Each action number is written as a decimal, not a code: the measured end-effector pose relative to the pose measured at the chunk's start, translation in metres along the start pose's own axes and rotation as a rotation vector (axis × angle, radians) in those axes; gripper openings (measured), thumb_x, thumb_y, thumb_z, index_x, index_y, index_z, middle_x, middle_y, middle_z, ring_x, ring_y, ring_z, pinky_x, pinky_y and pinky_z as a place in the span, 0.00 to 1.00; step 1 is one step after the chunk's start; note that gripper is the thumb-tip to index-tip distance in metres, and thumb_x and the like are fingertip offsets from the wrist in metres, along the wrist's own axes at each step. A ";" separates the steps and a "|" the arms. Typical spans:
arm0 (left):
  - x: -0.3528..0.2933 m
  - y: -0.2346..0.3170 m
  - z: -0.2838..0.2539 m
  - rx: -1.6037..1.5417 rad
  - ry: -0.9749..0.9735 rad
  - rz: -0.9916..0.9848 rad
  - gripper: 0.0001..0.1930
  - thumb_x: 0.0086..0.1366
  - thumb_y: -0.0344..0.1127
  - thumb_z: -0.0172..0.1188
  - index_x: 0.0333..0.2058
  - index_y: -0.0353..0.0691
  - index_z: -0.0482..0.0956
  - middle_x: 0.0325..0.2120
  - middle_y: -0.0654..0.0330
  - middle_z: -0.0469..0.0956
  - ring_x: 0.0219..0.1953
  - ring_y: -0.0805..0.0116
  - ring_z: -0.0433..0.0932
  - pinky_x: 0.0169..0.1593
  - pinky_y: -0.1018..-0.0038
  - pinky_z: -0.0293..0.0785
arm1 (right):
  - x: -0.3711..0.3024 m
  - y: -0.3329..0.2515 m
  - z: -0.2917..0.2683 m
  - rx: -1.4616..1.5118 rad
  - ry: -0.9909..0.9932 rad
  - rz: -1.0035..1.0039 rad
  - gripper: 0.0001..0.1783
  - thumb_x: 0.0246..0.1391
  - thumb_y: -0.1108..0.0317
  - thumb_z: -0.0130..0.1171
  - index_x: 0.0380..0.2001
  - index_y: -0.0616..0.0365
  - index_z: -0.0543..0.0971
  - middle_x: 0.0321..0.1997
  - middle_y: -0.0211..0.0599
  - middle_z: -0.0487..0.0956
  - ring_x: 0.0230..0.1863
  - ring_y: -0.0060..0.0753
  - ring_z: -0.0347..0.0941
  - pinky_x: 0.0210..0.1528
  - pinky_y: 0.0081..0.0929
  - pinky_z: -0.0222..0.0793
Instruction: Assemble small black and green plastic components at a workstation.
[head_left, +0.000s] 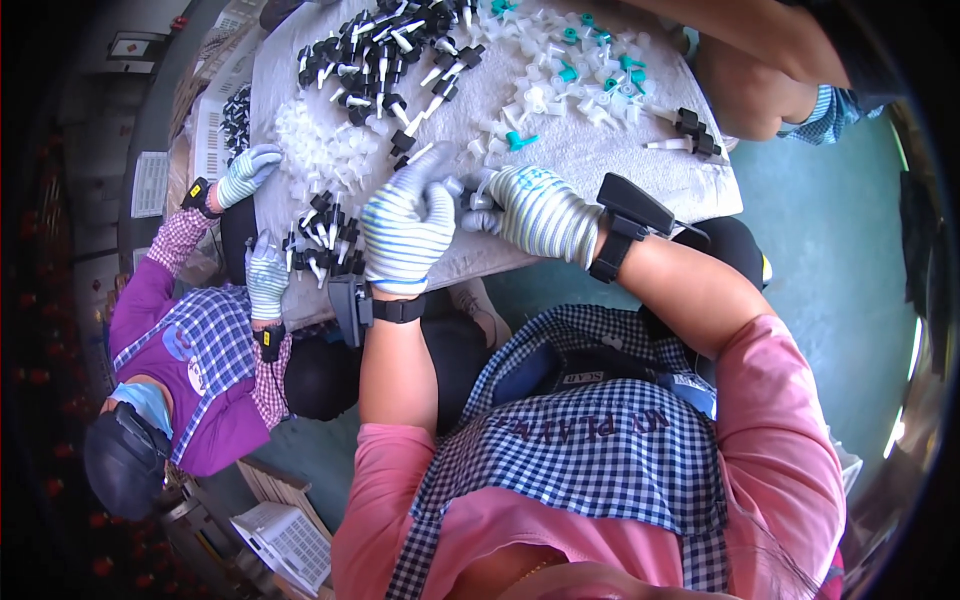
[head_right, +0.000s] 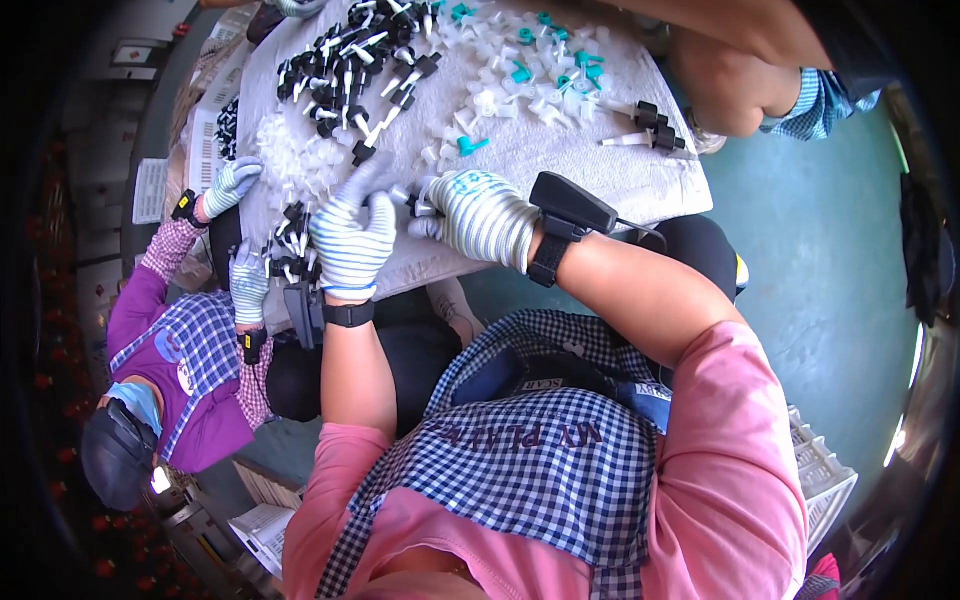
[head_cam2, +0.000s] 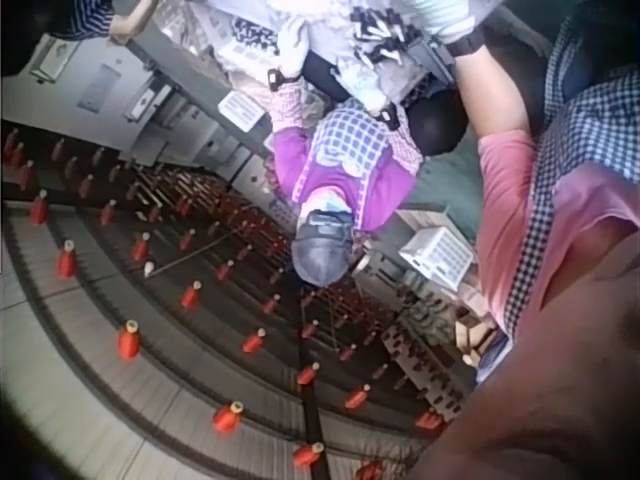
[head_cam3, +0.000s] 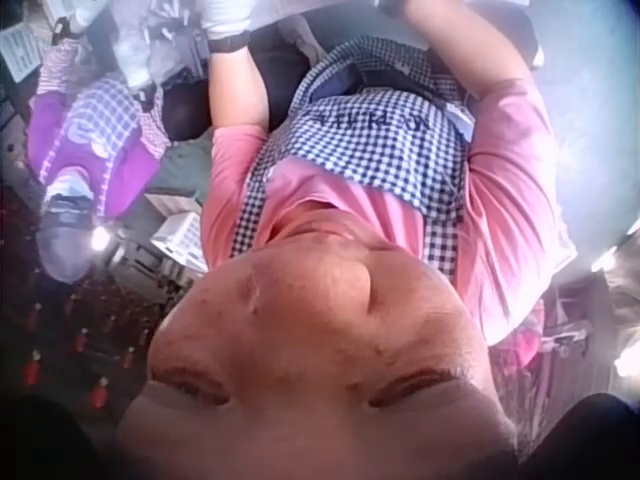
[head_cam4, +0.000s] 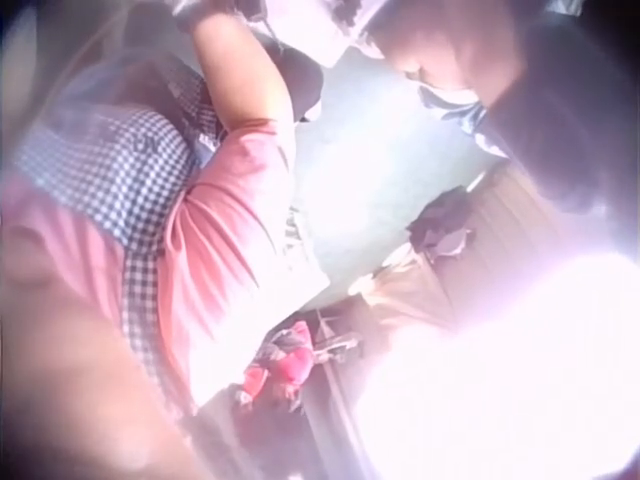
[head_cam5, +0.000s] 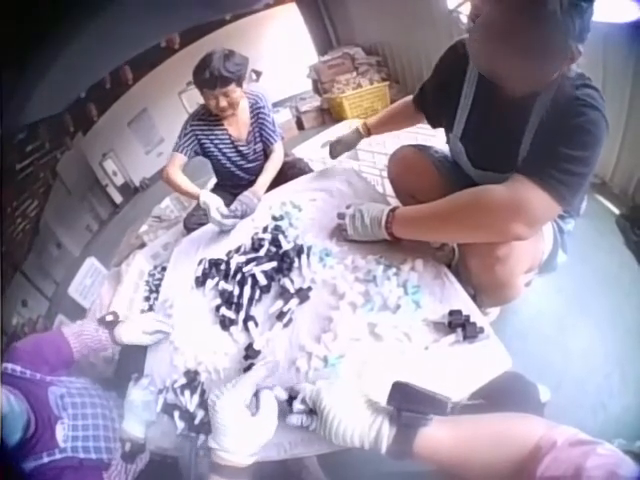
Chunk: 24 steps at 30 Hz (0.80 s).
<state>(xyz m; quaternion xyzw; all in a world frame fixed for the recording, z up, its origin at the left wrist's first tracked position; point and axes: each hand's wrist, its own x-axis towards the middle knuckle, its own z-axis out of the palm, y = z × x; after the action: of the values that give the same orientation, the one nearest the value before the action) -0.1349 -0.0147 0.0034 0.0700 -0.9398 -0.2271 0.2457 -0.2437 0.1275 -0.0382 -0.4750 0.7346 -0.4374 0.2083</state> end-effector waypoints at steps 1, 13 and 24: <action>0.000 0.002 -0.003 -0.216 0.033 -0.111 0.16 0.64 0.27 0.56 0.51 0.39 0.79 0.37 0.53 0.84 0.37 0.62 0.84 0.44 0.69 0.79 | 0.000 -0.003 -0.002 -0.015 0.001 -0.053 0.17 0.53 0.54 0.65 0.36 0.57 0.79 0.28 0.49 0.80 0.35 0.55 0.78 0.35 0.45 0.72; 0.015 0.013 0.007 -0.349 -0.342 -0.478 0.27 0.72 0.54 0.48 0.37 0.33 0.83 0.30 0.50 0.84 0.33 0.58 0.83 0.42 0.66 0.76 | -0.008 0.002 0.019 -0.108 0.085 -0.369 0.17 0.46 0.56 0.68 0.36 0.55 0.81 0.34 0.43 0.80 0.38 0.51 0.78 0.42 0.43 0.73; 0.003 -0.013 0.024 0.302 -0.495 0.149 0.33 0.66 0.33 0.51 0.69 0.49 0.55 0.38 0.47 0.77 0.36 0.48 0.78 0.40 0.56 0.74 | -0.011 0.015 0.023 -0.021 0.034 -0.336 0.23 0.42 0.65 0.66 0.44 0.58 0.78 0.41 0.50 0.79 0.44 0.56 0.76 0.46 0.44 0.73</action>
<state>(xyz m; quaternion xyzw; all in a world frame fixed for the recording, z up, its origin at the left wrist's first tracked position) -0.1487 -0.0180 -0.0199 -0.0208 -0.9968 -0.0761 0.0116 -0.2297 0.1299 -0.0638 -0.5860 0.6527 -0.4662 0.1147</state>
